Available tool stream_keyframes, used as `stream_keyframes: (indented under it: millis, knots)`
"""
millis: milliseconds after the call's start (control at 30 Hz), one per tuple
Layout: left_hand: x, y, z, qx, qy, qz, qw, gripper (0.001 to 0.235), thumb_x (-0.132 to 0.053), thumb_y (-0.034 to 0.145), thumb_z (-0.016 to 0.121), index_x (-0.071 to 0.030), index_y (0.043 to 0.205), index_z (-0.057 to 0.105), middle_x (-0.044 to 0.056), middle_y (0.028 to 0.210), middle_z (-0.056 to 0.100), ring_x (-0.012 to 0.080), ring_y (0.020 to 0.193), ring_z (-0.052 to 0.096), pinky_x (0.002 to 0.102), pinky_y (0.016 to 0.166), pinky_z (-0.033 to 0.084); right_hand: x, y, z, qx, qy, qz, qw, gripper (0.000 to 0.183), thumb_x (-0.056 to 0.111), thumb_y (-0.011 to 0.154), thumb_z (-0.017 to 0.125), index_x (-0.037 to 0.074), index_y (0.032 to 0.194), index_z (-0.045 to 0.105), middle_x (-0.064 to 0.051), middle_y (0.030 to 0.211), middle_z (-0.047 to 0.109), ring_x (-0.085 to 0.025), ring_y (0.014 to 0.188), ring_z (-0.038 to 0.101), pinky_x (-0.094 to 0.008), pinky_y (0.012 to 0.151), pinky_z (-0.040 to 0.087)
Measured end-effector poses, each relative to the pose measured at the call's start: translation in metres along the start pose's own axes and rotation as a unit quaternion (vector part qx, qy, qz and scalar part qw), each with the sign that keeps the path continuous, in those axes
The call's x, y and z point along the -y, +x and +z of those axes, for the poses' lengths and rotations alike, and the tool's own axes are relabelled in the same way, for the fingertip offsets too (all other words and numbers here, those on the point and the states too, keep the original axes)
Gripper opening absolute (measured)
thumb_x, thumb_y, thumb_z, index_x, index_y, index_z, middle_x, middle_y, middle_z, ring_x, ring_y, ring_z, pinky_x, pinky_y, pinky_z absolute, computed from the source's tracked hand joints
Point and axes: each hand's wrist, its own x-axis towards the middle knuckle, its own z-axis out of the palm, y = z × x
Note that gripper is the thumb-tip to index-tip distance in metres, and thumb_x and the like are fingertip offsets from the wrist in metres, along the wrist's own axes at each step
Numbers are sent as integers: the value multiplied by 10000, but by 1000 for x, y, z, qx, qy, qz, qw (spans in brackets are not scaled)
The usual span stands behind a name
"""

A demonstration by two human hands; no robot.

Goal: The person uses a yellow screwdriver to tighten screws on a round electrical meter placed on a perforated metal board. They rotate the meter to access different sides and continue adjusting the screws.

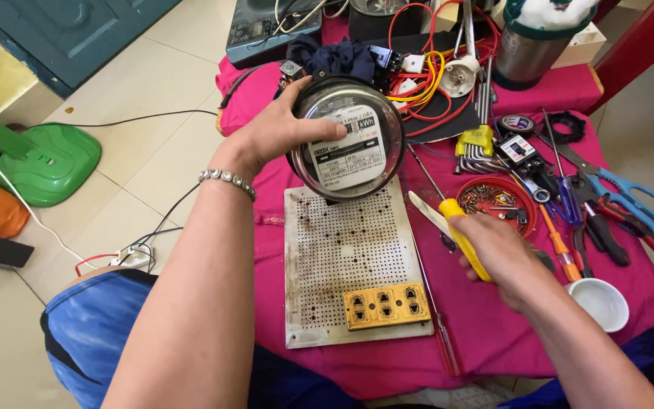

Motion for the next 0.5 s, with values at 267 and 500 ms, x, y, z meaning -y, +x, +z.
stream_keyframes:
  millis: [267,500]
  knots:
    - [-15,-8,-5,27,-51,-6,998,1221,-478,581,806,-35,1581,263,247,1437,568,335,1272,649,392,1049,552,29,-57,-17,14,-40,-10,999,319,180,965,623,-42,1177,710,-189,852,648,-255,657,554,-363,511,416]
    - [-10,-4,-4,25,-90,7,996,1166,-448,626,792,4,1565,270,256,1408,587,316,1214,685,348,980,582,33,-76,-32,-50,-93,-113,988,516,192,888,689,16,1372,665,-206,745,693,-262,568,611,-358,483,468]
